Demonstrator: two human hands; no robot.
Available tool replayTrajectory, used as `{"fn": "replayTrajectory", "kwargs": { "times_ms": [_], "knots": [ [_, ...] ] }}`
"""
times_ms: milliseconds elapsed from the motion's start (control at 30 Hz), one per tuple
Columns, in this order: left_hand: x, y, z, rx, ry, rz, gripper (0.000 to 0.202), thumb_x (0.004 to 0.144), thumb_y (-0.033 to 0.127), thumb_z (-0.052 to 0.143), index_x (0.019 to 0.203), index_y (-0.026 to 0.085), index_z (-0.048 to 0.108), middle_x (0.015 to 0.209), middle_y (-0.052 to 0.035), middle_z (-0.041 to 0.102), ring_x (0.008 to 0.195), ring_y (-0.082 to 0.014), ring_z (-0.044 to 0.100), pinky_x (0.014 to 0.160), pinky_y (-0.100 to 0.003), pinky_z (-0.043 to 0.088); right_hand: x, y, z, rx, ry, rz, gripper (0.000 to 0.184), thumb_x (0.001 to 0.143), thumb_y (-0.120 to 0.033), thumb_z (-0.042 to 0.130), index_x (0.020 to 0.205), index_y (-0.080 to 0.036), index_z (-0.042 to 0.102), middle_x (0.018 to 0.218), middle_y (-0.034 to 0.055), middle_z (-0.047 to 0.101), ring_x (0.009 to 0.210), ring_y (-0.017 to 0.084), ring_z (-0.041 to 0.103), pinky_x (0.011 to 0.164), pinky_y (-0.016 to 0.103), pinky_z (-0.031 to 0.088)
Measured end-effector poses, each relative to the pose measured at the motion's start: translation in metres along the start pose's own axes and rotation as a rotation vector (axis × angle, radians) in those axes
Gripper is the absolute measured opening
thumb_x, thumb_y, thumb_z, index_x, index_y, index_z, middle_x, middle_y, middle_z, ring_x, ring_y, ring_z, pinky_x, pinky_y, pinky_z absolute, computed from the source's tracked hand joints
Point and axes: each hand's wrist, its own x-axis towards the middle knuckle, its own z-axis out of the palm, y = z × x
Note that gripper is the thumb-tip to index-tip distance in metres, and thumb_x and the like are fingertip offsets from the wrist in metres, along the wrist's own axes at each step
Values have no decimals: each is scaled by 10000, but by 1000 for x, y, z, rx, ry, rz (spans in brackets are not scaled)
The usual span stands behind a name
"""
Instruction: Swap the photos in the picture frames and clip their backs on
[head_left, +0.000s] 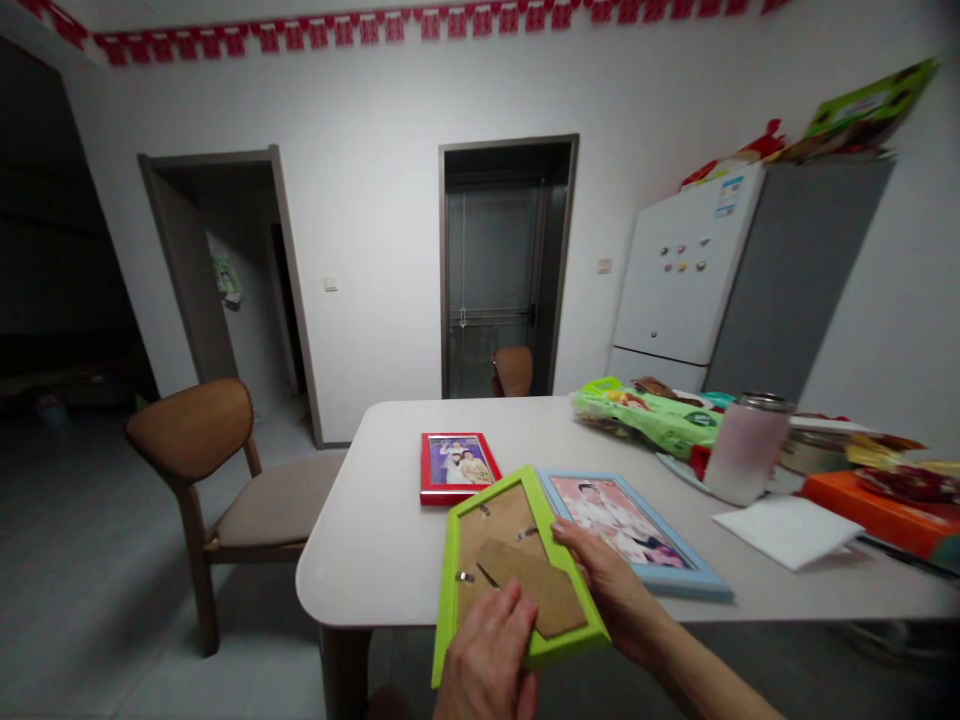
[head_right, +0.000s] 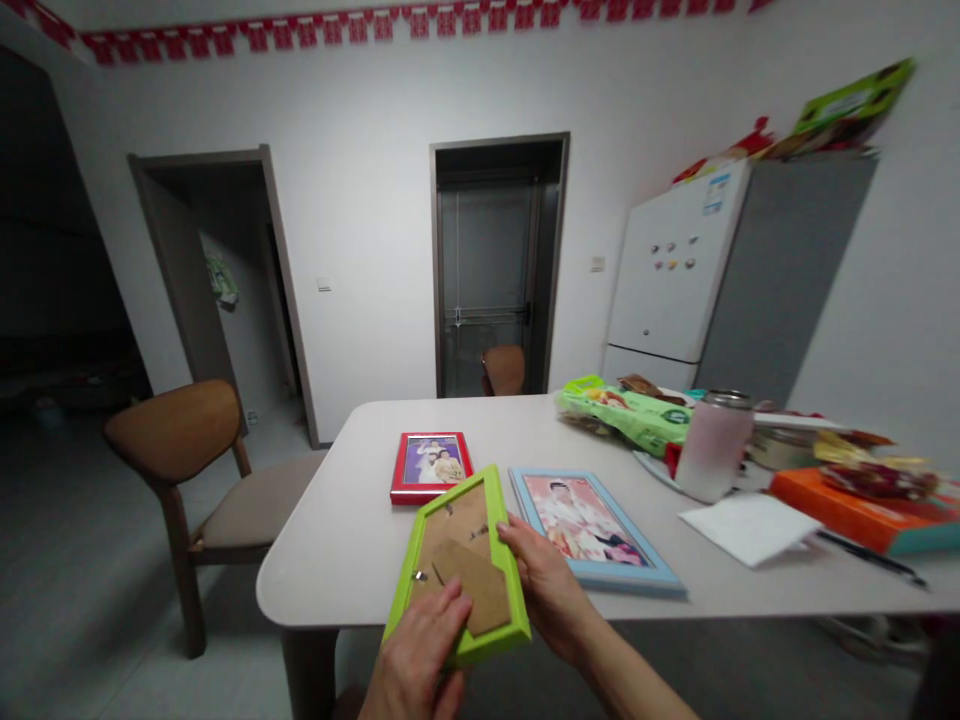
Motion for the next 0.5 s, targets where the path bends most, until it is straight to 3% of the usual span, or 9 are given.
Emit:
{"fn": "replayTrajectory", "kwargs": {
  "times_ms": [100,233,400,500],
  "knots": [
    [-12,-5,10,212,-90,43,464,694,108,429,1158,122,427,1141,-133,527,1033,-243,496,820,-346,468,6,13,-11,-174,-25,64,380,657,-298,486,1004,-152,542,877,53,658,743,188,611,663,280,464],
    [-18,-8,24,353,-80,35,310,769,193,426,1068,173,505,1080,-66,582,940,-236,560,738,-292,514,24,35,-25,-537,38,55,367,610,-185,439,947,-97,553,811,64,664,698,171,604,583,229,441],
    [-24,-12,41,401,4,-15,242,764,208,468,993,209,545,1039,-23,610,897,-218,582,720,-276,520,38,55,-36,-1030,152,-98,335,598,-165,435,903,-136,568,791,65,661,686,159,592,582,209,404],
    [-25,-13,45,399,-59,-45,269,749,193,497,1014,207,538,1067,-30,594,935,-220,563,752,-277,506,42,61,-37,-1204,198,-174,292,604,-166,432,854,-141,582,797,81,648,707,163,580,619,214,390]
  ]
}}
